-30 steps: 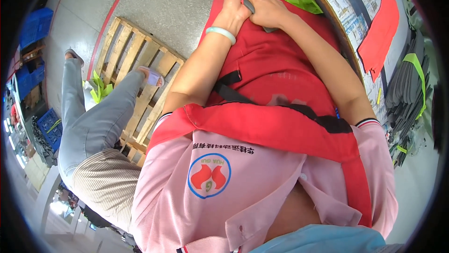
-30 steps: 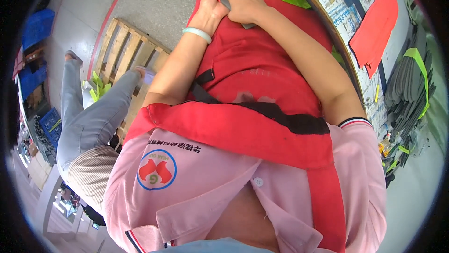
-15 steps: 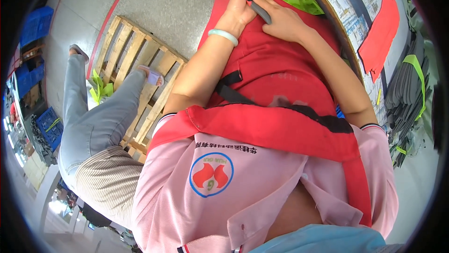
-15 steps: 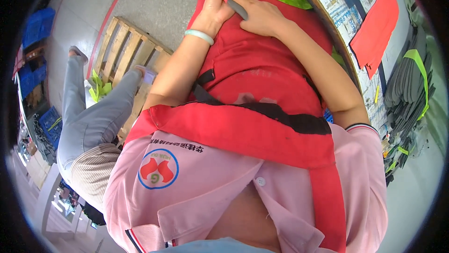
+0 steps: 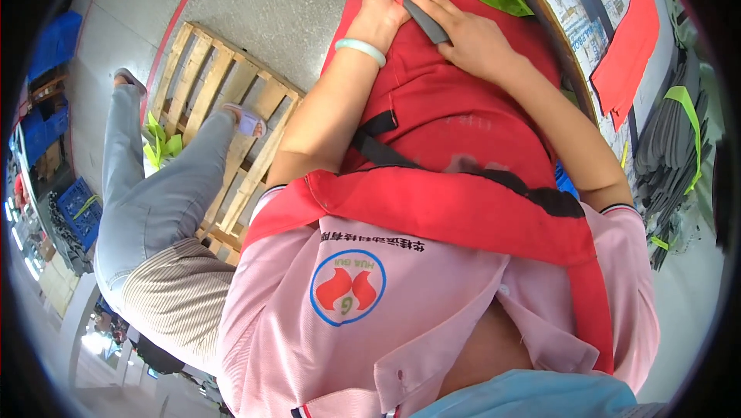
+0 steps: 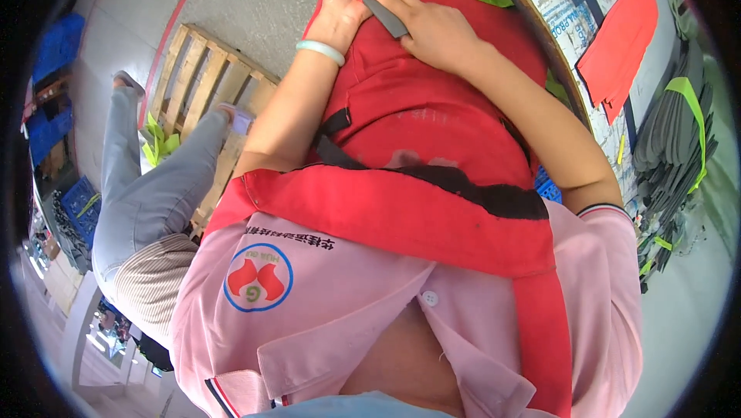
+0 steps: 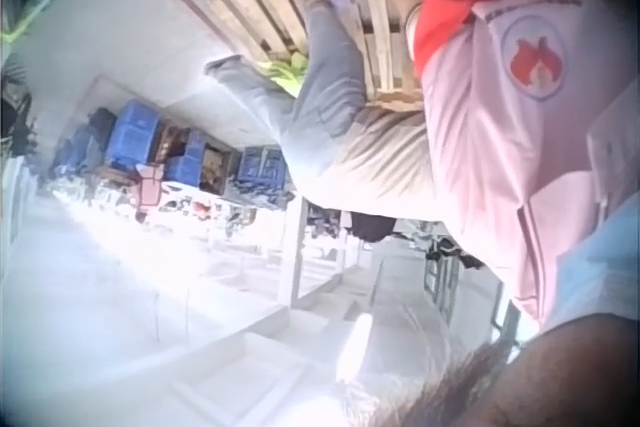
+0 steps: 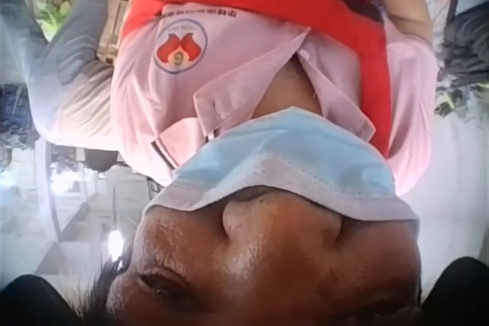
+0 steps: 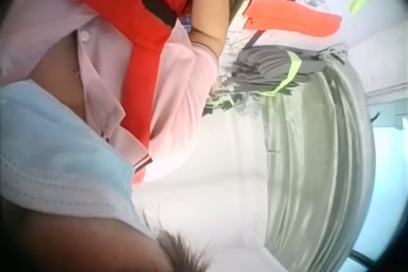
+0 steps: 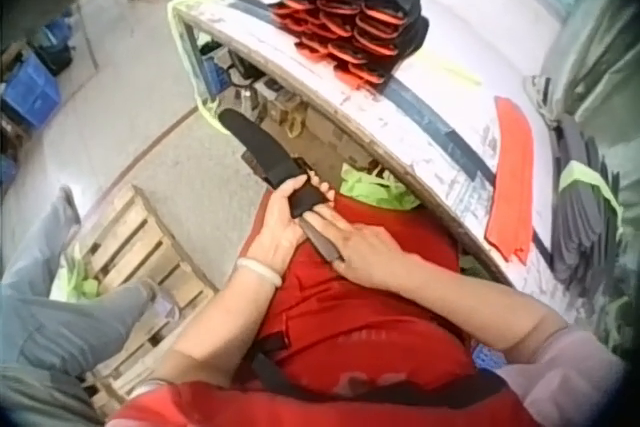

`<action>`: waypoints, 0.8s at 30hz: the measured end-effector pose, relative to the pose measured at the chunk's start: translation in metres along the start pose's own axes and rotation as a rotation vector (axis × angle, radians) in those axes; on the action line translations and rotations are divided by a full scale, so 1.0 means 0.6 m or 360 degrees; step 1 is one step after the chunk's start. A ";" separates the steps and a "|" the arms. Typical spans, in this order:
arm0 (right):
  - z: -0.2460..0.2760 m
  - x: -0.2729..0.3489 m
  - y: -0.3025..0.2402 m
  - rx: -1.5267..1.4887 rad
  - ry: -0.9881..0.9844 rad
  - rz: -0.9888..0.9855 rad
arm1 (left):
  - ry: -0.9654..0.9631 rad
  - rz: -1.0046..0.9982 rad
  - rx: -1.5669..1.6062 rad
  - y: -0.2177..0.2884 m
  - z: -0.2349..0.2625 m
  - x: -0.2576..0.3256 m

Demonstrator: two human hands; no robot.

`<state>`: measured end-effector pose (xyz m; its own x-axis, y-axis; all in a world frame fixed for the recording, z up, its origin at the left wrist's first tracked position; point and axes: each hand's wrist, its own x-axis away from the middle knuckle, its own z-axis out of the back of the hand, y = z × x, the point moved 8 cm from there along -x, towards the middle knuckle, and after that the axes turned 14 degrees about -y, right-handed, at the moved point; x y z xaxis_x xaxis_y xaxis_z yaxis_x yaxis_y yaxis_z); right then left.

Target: Inspecting and hand-repairing padded components for sports equipment on a factory production line.

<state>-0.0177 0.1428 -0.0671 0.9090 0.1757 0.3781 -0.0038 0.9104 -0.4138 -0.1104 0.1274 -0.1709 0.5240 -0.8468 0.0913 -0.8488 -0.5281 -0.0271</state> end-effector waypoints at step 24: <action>0.000 -0.006 0.015 -0.0121 0.0166 0.0044 | 0.0094 -0.0079 -0.0226 0.009 0.016 0.000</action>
<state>-0.0210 0.1504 -0.0721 0.9473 0.1569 0.2791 -0.0016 0.8740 -0.4859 -0.1143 0.1237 -0.1805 0.5641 -0.8124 0.1474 -0.8255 -0.5515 0.1198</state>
